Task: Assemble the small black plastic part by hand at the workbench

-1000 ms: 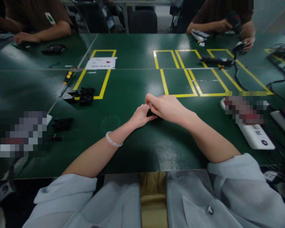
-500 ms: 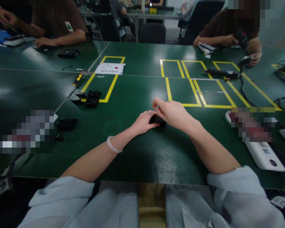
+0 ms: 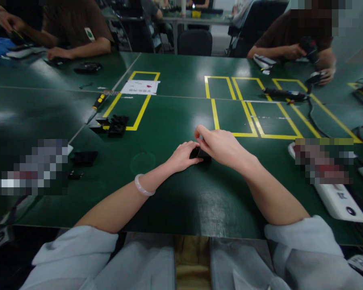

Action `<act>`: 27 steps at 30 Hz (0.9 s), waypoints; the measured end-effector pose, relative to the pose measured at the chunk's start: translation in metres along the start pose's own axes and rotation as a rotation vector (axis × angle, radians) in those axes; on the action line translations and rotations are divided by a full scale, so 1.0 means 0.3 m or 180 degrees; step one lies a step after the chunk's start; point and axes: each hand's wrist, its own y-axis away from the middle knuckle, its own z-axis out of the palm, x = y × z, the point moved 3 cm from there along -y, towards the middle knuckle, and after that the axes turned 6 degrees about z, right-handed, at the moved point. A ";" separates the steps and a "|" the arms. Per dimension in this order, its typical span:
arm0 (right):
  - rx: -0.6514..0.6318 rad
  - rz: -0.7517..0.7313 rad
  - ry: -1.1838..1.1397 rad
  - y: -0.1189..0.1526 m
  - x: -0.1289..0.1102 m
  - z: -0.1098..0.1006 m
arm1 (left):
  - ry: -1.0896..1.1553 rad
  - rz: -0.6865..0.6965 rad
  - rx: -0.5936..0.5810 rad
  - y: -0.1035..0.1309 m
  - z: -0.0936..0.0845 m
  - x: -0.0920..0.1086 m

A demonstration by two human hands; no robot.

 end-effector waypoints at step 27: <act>-0.0105 0.0088 0.0230 0.009 -0.003 -0.016 | -0.0101 0.0056 -0.0031 0.000 0.009 -0.017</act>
